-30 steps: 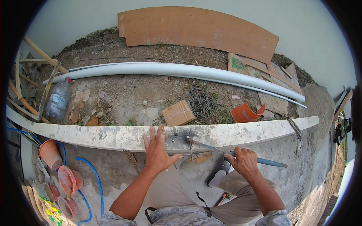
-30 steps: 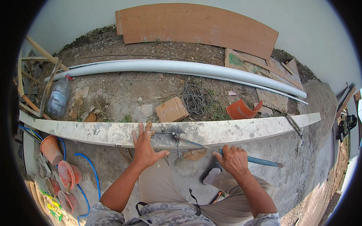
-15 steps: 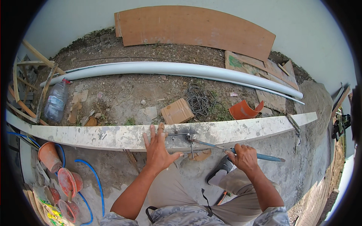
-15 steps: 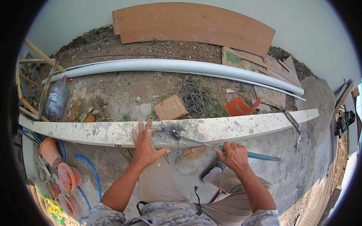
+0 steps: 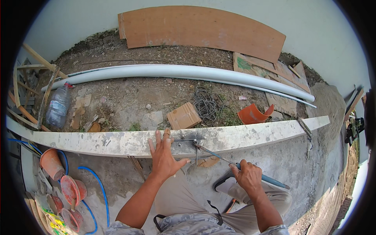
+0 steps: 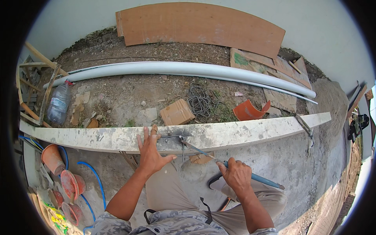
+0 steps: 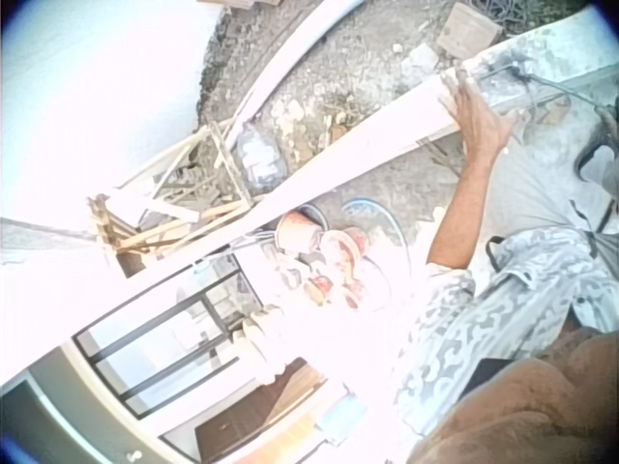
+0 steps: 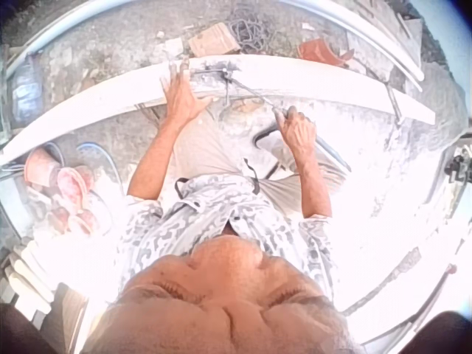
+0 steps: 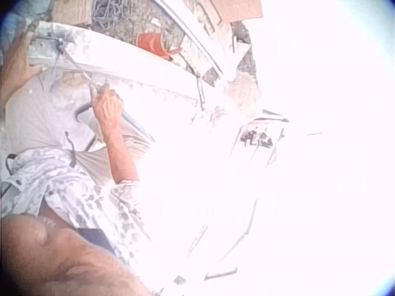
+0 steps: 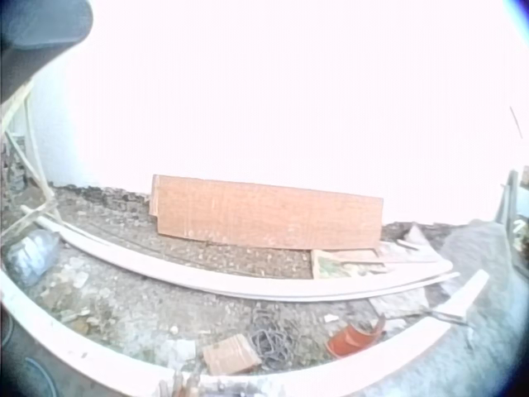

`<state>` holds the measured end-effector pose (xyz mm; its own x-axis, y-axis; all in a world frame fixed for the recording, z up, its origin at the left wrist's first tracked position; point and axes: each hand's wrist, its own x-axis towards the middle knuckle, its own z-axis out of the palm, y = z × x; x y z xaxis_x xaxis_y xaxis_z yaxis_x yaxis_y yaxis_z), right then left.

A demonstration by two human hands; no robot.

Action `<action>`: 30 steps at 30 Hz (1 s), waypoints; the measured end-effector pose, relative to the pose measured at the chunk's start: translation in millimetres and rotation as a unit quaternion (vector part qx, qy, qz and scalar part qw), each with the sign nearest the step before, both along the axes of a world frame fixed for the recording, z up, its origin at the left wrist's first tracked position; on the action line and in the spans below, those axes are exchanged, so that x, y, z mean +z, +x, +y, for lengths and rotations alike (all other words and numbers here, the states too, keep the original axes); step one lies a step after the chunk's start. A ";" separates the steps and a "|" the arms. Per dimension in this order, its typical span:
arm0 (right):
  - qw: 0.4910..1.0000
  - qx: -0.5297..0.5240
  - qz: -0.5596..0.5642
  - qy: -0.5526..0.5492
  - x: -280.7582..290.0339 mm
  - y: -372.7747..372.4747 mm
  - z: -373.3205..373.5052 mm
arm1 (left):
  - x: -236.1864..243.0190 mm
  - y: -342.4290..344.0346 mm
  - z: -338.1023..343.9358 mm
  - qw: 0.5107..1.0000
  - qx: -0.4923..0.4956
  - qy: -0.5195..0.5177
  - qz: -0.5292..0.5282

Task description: Manually bend a reinforcement bar using a bending tool on a concrete edge.

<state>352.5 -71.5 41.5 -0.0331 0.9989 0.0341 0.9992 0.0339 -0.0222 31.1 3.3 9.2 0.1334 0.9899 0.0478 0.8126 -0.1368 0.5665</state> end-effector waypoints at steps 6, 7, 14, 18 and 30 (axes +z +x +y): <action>0.999 -0.015 0.017 0.023 -3.3 -4.1 -5.7 | 9.3 -0.5 0.6 0.999 0.001 -0.046 -0.004; 0.999 -0.003 0.019 0.034 -4.9 -1.6 -4.0 | 5.1 -1.8 -0.1 0.999 0.003 -0.043 -0.002; 0.990 0.072 0.072 0.095 31.9 52.1 21.5 | 12.4 -11.9 -32.3 0.982 -0.041 0.182 0.019; 0.988 0.044 0.116 0.092 75.4 77.3 37.7 | 12.0 -10.3 -37.1 0.977 -0.075 0.164 0.113; 0.964 -0.085 0.232 0.094 61.4 101.5 22.4 | 108.3 2.7 -7.0 0.988 -0.055 0.142 -0.019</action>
